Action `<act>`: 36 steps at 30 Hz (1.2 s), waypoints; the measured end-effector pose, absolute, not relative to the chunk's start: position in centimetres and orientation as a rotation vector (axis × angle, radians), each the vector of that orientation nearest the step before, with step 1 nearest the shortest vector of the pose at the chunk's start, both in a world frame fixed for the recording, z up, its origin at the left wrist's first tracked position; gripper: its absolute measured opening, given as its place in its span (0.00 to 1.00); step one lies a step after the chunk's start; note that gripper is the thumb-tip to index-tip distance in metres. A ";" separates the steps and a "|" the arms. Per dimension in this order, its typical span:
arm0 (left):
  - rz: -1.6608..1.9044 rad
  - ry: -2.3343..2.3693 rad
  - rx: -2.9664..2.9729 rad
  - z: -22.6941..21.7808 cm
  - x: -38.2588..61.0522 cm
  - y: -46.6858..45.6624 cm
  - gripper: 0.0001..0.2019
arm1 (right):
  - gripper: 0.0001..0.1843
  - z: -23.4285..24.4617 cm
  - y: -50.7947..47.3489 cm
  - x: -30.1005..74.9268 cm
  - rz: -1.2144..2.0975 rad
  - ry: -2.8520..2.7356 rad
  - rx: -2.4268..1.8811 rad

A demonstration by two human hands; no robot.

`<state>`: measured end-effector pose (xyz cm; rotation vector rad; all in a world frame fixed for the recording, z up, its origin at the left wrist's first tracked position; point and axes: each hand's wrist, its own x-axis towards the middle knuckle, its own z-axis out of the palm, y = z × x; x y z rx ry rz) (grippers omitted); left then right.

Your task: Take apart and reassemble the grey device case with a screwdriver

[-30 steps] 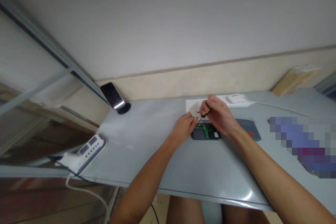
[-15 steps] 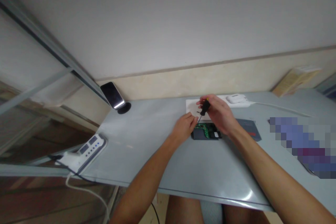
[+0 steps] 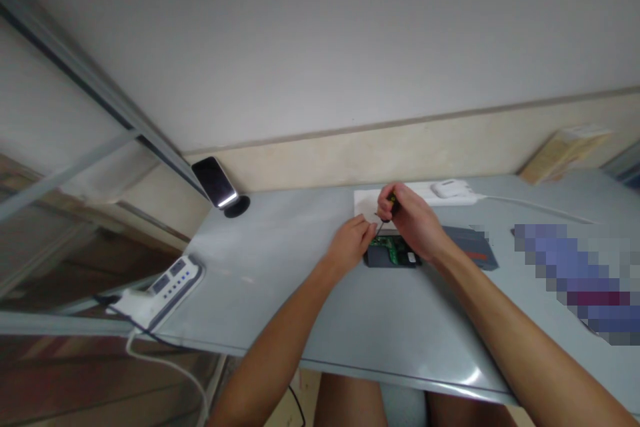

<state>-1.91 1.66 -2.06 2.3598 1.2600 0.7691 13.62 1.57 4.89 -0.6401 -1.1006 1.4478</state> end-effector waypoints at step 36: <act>0.744 1.255 2.403 -2.0 -2.0 1.7 0.21 | 0.21 3.7 1.5 13.2 1.047 -1.295 -0.738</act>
